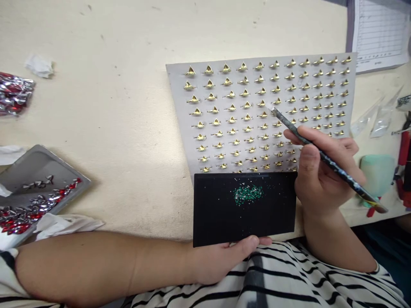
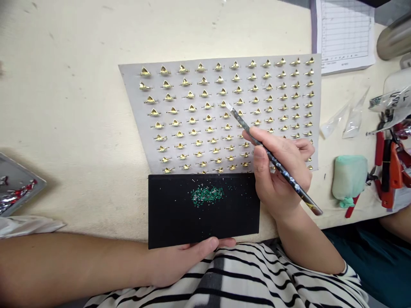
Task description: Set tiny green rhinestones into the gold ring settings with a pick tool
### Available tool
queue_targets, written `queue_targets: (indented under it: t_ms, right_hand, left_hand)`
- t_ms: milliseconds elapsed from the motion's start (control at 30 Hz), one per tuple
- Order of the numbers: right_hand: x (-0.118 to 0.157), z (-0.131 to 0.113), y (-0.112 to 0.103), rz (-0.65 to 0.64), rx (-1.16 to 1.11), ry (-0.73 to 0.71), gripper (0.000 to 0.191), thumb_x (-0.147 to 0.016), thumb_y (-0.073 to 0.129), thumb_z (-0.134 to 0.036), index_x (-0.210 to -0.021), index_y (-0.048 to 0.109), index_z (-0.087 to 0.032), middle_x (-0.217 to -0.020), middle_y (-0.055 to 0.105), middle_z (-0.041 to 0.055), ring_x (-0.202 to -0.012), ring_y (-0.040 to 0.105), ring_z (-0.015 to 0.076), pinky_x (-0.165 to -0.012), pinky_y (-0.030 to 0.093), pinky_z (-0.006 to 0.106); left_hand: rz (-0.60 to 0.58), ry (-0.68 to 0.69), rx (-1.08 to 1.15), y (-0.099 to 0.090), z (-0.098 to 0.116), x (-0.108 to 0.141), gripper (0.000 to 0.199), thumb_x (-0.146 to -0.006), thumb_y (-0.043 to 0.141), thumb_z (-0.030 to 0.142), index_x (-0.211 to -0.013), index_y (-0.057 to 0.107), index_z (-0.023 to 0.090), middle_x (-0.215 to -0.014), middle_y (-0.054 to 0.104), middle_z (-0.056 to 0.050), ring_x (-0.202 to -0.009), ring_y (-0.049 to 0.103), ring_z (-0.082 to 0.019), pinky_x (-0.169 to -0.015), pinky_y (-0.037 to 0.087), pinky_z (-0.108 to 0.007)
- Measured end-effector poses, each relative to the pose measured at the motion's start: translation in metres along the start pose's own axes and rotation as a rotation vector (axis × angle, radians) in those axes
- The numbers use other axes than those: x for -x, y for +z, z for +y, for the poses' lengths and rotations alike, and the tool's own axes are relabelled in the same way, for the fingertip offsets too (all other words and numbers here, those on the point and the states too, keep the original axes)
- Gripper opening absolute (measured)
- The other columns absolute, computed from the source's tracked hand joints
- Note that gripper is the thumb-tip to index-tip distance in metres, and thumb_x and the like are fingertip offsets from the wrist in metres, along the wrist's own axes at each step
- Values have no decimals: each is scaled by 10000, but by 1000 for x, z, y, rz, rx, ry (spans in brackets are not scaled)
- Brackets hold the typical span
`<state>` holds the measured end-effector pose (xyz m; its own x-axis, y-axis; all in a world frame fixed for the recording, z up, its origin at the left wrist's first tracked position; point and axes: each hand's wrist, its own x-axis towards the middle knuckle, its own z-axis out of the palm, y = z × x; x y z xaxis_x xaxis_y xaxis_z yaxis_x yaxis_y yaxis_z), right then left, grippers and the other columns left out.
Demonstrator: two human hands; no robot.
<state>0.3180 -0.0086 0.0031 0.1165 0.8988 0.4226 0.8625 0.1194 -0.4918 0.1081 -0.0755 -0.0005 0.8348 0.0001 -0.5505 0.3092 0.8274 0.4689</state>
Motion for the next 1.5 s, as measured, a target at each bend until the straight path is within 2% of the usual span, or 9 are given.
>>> queue_targets:
  t_ms: [133, 333, 400, 533, 700, 933, 1200, 1400, 1500]
  right_hand:
    - [0, 0, 0, 46, -14, -18, 290, -889, 541, -219, -1146, 662, -276, -951, 768, -22, -881, 723, 162, -901, 408, 411]
    - [1, 0, -2, 225, -102, -107, 225, -889, 530, -279, -1023, 706, -237, -769, 745, -28, -733, 673, 122, -779, 394, 366]
    - [1, 0, -3, 194, -75, -84, 231, -883, 537, -272, -1043, 703, -250, -806, 754, -28, -773, 681, 126, -806, 402, 374]
    - [1, -1, -4, 53, -4, -23, 271, -875, 548, -233, -1109, 682, -262, -936, 769, -14, -888, 709, 155, -901, 401, 408]
    - [1, -1, -5, -49, 44, 5, 296, -891, 546, -225, -1155, 648, -312, -1000, 763, -48, -928, 711, 151, -964, 385, 419]
    - [0, -1, -4, -49, 36, 5, 303, -892, 546, -222, -1162, 642, -321, -1014, 760, -57, -939, 714, 161, -950, 382, 420]
    - [1, -2, -4, -67, 36, 8, 303, -895, 536, -221, -1165, 642, -309, -1015, 762, -42, -955, 711, 157, -954, 374, 420]
    - [-1, 1, -4, 109, -5, -59, 274, -861, 545, -246, -1094, 686, -274, -871, 767, -18, -815, 712, 158, -849, 401, 410]
    - [4, 5, -15, 32, -98, -139, 285, -835, 515, -283, -1061, 689, -284, -794, 743, -41, -774, 704, 176, -789, 403, 411]
  left_hand:
    - [-31, 3, -20, -1, 0, 0, 862, -914, 236, 781, -1419, 568, 166, -1504, 534, -56, -1437, 436, -249, -1274, 181, -369]
    - [-49, -19, -18, -2, -1, 0, 814, -922, 231, 773, -1431, 555, 227, -1531, 502, -24, -1469, 389, -246, -1279, 170, -393]
    - [-43, -14, -9, -2, -2, 0, 824, -915, 234, 783, -1427, 560, 227, -1525, 509, -24, -1468, 392, -245, -1276, 182, -388]
    - [-5, 20, -23, -1, -5, 0, 843, -903, 250, 794, -1399, 592, 204, -1494, 547, -41, -1431, 446, -247, -1275, 188, -374]
    - [33, 24, -23, 0, -7, 1, 785, -917, 284, 768, -1361, 630, 220, -1464, 579, -44, -1405, 479, -246, -1269, 215, -380]
    - [16, -11, 5, 0, -5, 1, 785, -908, 282, 782, -1377, 613, 246, -1474, 569, -27, -1420, 462, -235, -1272, 198, -386]
    - [5, -17, -6, -1, 0, 2, 826, -901, 276, 792, -1396, 594, 212, -1491, 550, -41, -1430, 448, -241, -1276, 181, -381]
    - [-18, -9, -29, -2, 0, 1, 790, -933, 254, 753, -1409, 580, 214, -1508, 532, -27, -1444, 428, -240, -1280, 169, -378]
    - [-14, 40, -11, -2, 0, 1, 794, -940, 258, 742, -1399, 589, 186, -1501, 539, -40, -1430, 448, -241, -1275, 196, -372]
